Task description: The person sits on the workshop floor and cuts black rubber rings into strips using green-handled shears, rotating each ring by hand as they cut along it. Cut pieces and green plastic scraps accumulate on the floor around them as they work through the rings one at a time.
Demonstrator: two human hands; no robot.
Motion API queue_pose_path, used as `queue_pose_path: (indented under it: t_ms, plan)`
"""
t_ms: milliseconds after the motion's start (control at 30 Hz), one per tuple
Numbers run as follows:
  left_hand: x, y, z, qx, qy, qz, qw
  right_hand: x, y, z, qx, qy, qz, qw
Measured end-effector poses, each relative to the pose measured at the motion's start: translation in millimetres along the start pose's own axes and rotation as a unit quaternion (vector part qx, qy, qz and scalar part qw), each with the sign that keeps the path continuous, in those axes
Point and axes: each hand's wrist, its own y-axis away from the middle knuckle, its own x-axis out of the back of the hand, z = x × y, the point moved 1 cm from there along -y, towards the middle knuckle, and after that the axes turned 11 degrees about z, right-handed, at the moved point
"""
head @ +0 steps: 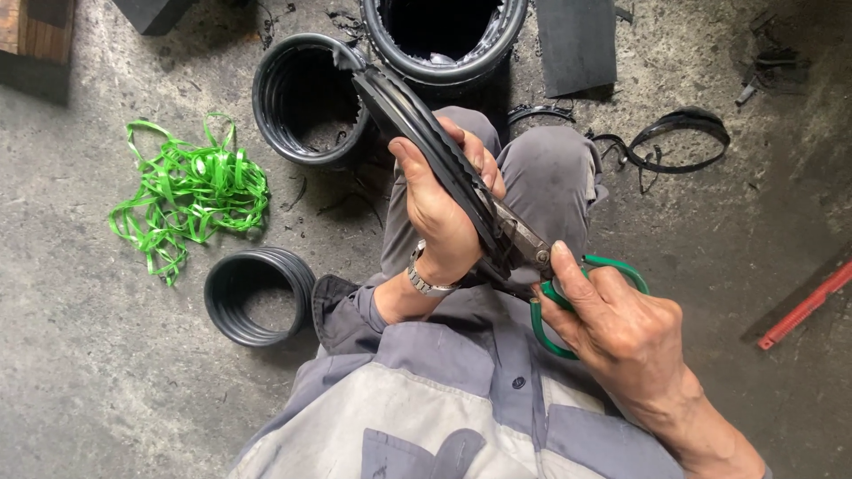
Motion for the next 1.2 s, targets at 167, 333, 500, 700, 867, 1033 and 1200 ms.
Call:
queue_pose_path:
  t_ms: [167,333,500,700,867,1033,1200]
  plan:
    - [3.3,3.3,-6.7,0.013,0.001,0.0,1.0,1.1,2.4,-1.0,-0.008,0.003,-0.007,1.0]
    - [5.5,6.3,-10.7,0.029,0.008,0.001,1.0,-1.0,4.0,-2.7,-0.01,0.003,-0.007,1.0]
    - [7.1,8.2,-12.9,0.011,-0.012,-0.006,1.0,-1.4,3.1,-4.1,-0.018,0.011,-0.013,1.0]
    - [11.9,11.9,-23.3,0.034,0.018,-0.002,0.999,0.6,-1.1,-5.2,-0.026,0.017,-0.02,0.999]
    - [17.5,13.8,-33.5,0.036,-0.001,-0.017,0.999,1.9,-3.0,-3.5,-0.043,0.025,-0.032,0.998]
    - [20.5,17.0,-34.4,0.038,-0.001,-0.023,0.999,1.2,-4.2,-1.9,-0.048,0.021,-0.035,0.998]
    - [22.0,21.0,-33.6,0.049,-0.044,-0.024,0.998,0.0,-5.3,-0.4,-0.052,0.027,-0.039,0.998]
